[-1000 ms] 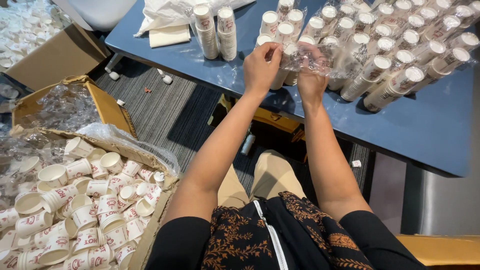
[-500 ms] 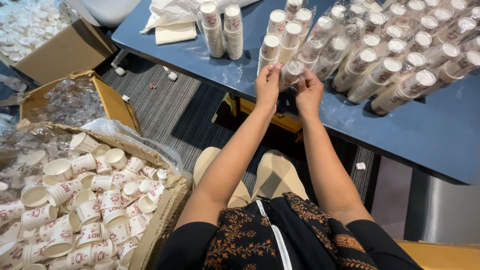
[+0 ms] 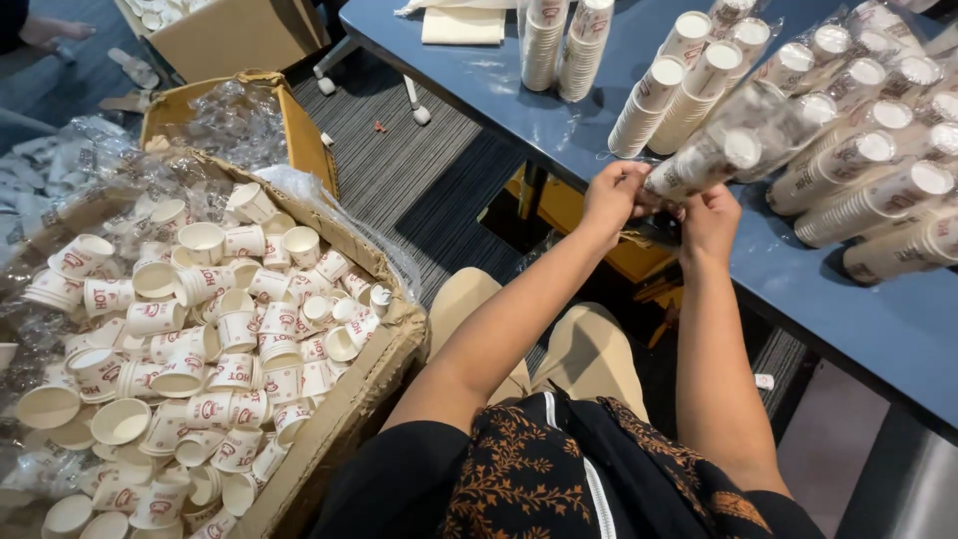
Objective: The person takes individual paper cups from a cardboard box, stacks them by hand, and places the completed stacks onto a blue table next to other stacked cups, occasionally handling plastic packaging.
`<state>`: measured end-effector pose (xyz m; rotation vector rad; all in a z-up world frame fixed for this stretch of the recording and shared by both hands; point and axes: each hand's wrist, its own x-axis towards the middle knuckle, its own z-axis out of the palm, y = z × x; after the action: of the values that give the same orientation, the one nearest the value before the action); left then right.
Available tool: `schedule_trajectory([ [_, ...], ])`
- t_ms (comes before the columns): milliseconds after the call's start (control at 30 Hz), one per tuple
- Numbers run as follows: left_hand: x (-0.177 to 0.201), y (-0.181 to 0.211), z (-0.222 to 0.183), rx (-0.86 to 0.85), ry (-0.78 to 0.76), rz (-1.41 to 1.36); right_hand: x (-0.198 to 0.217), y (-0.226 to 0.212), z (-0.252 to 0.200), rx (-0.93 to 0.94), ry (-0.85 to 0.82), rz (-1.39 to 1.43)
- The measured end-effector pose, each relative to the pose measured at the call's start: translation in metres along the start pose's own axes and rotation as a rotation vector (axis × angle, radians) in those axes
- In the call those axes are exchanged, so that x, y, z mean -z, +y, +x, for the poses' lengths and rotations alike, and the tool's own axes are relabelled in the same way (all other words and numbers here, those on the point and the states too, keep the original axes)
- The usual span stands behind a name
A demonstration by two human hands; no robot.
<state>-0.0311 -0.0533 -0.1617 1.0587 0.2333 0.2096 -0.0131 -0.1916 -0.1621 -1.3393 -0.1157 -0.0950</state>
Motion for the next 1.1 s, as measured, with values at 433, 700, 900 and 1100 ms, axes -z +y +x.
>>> schedule_trajectory([
  [433, -0.032, -0.036, -0.015, -0.086, 0.016, -0.185, 0.012, 0.043, -0.026, -0.028, -0.001, 0.128],
  [700, -0.020, -0.010, -0.078, -0.268, 0.200, 0.152, -0.045, -0.069, -0.096, 0.200, -0.199, -0.003],
  [900, 0.061, 0.038, -0.137, -0.514, 0.208, 0.232, -0.108, -0.151, -0.149, 0.483, -0.480, -0.458],
  [1100, 0.128, 0.110, -0.233, -0.623, 0.278, 0.456, -0.153, -0.146, -0.186, 0.525, -0.713, -0.278],
])
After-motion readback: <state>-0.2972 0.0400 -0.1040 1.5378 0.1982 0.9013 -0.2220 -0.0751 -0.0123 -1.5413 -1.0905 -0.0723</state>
